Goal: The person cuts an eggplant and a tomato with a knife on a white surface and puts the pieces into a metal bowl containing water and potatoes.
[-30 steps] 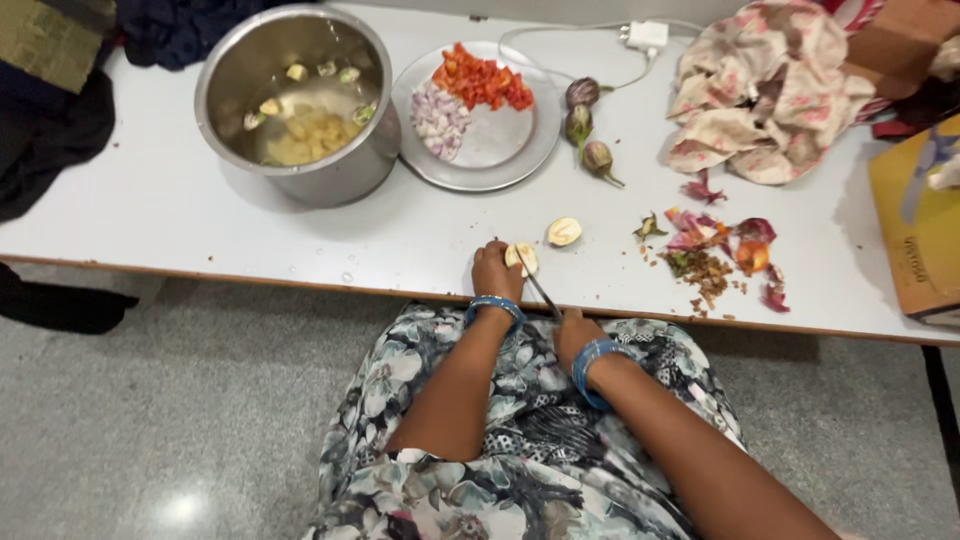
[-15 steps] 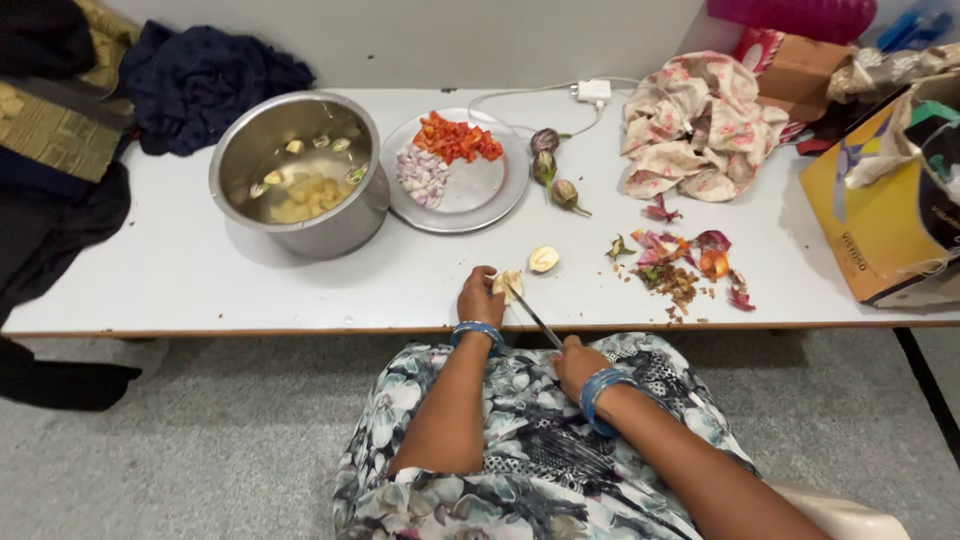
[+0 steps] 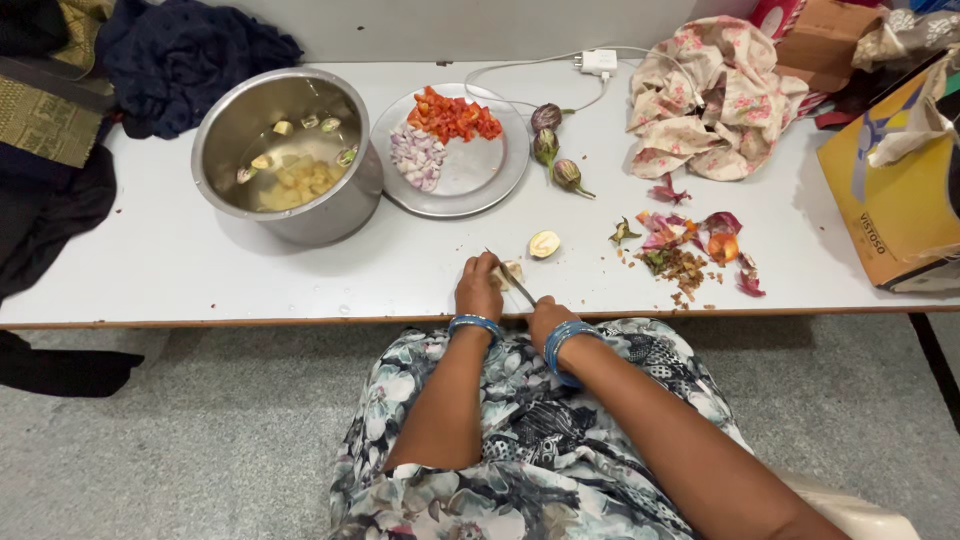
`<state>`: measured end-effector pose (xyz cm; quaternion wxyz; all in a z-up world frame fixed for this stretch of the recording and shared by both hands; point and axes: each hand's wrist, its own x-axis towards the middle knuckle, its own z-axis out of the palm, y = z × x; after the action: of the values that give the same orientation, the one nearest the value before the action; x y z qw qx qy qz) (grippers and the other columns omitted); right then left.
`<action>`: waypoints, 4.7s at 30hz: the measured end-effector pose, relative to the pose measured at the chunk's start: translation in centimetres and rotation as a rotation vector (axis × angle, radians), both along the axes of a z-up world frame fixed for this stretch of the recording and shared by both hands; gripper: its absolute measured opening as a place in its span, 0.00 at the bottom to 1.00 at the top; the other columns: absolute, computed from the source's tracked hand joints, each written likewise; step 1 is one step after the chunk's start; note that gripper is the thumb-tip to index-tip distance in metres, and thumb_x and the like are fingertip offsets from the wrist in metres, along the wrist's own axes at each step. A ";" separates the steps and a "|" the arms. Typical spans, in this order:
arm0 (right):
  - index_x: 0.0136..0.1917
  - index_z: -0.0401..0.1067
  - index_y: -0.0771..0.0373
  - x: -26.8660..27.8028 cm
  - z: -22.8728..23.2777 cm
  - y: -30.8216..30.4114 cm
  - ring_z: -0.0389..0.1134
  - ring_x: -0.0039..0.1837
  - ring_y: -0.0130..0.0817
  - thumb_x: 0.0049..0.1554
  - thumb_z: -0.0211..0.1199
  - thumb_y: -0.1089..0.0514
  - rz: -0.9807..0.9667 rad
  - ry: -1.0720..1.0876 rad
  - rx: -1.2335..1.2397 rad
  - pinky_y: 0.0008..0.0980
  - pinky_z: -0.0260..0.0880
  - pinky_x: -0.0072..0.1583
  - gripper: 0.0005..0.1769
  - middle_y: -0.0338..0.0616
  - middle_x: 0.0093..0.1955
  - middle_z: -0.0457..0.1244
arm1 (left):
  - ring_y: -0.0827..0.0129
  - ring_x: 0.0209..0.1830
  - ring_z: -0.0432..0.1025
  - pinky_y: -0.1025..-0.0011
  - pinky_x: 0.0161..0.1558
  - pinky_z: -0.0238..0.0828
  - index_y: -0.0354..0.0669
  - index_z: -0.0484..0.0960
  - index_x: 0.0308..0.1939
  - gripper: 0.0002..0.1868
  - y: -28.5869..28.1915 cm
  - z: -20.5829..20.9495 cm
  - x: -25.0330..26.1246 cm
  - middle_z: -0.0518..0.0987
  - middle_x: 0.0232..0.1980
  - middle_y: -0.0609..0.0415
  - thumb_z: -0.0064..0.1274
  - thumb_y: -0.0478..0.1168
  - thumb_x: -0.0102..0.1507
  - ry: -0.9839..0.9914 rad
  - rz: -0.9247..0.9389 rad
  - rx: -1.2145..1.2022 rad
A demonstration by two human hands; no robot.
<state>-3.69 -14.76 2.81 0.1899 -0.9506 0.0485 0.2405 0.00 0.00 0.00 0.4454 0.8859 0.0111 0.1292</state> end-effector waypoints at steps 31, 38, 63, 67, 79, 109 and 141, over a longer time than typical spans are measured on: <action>0.52 0.63 0.73 -0.6 -3.0 0.4 0.72 0.48 0.64 0.65 0.52 0.48 0.091 -0.177 0.174 0.55 0.71 0.53 0.22 0.68 0.41 0.69 | 0.44 0.46 0.71 0.51 0.49 0.67 0.43 0.74 0.38 0.11 -0.2 -2.6 0.5 0.80 0.41 0.47 0.55 0.26 0.56 -0.063 0.216 0.003; 0.54 0.63 0.76 0.2 -2.4 1.6 0.72 0.51 0.66 0.65 0.52 0.48 0.098 -0.120 0.114 0.54 0.71 0.56 0.23 0.72 0.44 0.68 | 0.43 0.46 0.71 0.49 0.49 0.66 0.41 0.74 0.39 0.12 -0.4 -1.6 0.0 0.79 0.41 0.45 0.56 0.26 0.55 -0.082 0.207 0.050; 0.60 0.65 0.65 -4.7 3.3 -5.0 0.74 0.43 0.51 0.66 0.48 0.44 0.009 0.051 0.099 0.47 0.73 0.49 0.23 0.59 0.42 0.71 | 0.60 0.42 0.79 0.65 0.47 0.77 0.46 0.80 0.51 0.21 1.9 -7.5 2.4 0.83 0.43 0.51 0.57 0.28 0.55 0.047 0.177 -0.604; 0.54 0.62 0.66 -4.1 4.1 -6.3 0.61 0.22 0.37 0.64 0.52 0.46 -0.368 -0.192 0.636 0.38 0.61 0.26 0.19 0.53 0.27 0.65 | 0.59 0.47 0.77 0.64 0.51 0.75 0.46 0.84 0.51 0.21 2.2 -6.0 1.9 0.79 0.49 0.48 0.60 0.27 0.54 -0.025 0.128 -0.352; 0.52 0.54 0.63 -0.6 0.9 -7.3 0.54 0.18 0.31 0.65 0.52 0.48 -0.583 -0.295 1.014 0.35 0.54 0.21 0.17 0.51 0.27 0.62 | 0.40 0.46 0.71 0.52 0.51 0.72 0.40 0.77 0.45 0.16 -0.5 -5.4 4.4 0.71 0.51 0.35 0.54 0.28 0.53 0.135 0.143 0.033; 0.58 0.61 0.65 -0.6 1.1 -4.6 0.72 0.45 0.61 0.65 0.50 0.45 -0.074 -0.278 0.412 0.54 0.70 0.48 0.20 0.59 0.38 0.70 | 0.45 0.51 0.71 0.53 0.53 0.70 0.45 0.80 0.48 0.18 -1.5 -1.0 4.8 0.78 0.47 0.43 0.60 0.29 0.54 0.039 0.003 0.240; 0.59 0.62 0.70 0.9 -2.6 -1.8 0.70 0.58 0.64 0.67 0.46 0.47 0.038 -0.047 0.100 0.56 0.68 0.61 0.22 0.72 0.52 0.68 | 0.44 0.49 0.71 0.52 0.51 0.69 0.37 0.75 0.38 0.13 -2.4 -3.4 1.6 0.78 0.42 0.42 0.60 0.26 0.51 -0.156 0.100 0.129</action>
<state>-2.83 -16.56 0.22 0.2335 -0.9461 0.0140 0.2240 1.63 -2.37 -3.43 0.3799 0.8984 0.0125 0.2202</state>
